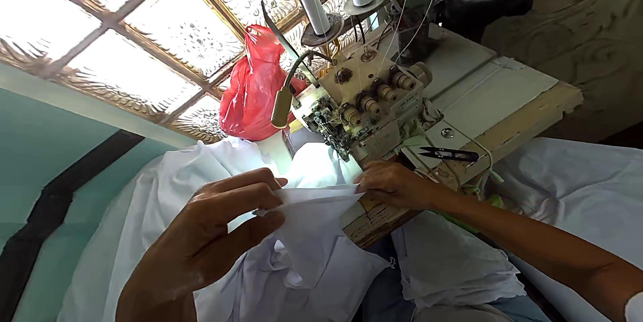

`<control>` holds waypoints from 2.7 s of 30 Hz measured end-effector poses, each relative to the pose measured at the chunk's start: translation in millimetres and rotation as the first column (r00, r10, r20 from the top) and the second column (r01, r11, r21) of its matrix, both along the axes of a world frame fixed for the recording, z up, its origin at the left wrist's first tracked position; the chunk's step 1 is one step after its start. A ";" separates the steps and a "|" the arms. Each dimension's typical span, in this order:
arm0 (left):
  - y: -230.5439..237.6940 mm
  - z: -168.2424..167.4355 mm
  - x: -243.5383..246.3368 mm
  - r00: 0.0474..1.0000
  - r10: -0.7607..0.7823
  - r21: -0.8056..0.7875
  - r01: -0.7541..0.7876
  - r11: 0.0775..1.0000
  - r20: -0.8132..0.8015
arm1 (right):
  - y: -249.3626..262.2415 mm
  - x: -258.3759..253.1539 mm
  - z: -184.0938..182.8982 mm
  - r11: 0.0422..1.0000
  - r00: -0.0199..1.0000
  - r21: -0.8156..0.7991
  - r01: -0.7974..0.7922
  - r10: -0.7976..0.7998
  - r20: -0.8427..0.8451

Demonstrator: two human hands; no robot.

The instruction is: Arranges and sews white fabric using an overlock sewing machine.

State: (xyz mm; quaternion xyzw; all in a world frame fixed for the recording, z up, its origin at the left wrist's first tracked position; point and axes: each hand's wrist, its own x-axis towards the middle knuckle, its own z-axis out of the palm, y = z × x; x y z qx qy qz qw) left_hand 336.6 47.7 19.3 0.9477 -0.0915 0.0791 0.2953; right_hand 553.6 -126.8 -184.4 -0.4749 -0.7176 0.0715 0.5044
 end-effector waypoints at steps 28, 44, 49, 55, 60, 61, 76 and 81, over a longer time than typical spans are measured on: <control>-61.6 -100.4 39.9 0.980 0.090 0.609 -0.182 0.772 0.178 | 2.9 -2.5 10.7 0.999 0.998 -0.034 -0.040 0.042 0.049; -48.9 -101.5 41.6 0.991 0.131 0.641 -0.088 0.762 -0.020 | 9.5 -1.5 9.0 1.000 0.996 -0.008 0.015 -0.014 0.088; -5.0 -55.2 33.8 0.895 0.322 0.728 0.005 0.685 -0.309 | 11.2 -2.3 7.5 0.999 0.995 -0.034 0.027 -0.024 0.097; 60.4 -20.7 0.7 0.932 0.346 0.847 -0.098 0.522 -0.106 | 11.2 -2.6 6.4 0.997 0.992 -0.033 0.072 -0.068 0.107; 29.6 10.2 -46.8 0.978 0.128 0.608 -0.003 0.794 -0.162 | 18.4 -6.8 8.7 0.990 0.975 0.054 0.131 -0.138 0.176; 16.1 14.3 -51.8 0.976 0.069 0.538 0.055 0.841 -0.208 | 20.7 -9.1 12.4 0.989 0.969 0.074 0.127 -0.140 0.205; -4.1 -0.1 -2.0 0.980 0.137 0.809 0.037 0.586 -0.144 | -13.3 -12.1 -2.0 0.996 0.985 -0.091 0.000 0.015 0.170; -16.5 13.4 -9.8 0.957 -0.028 0.608 0.205 0.767 -0.288 | -9.9 -12.7 -2.4 0.986 0.998 -0.167 -0.024 0.033 0.051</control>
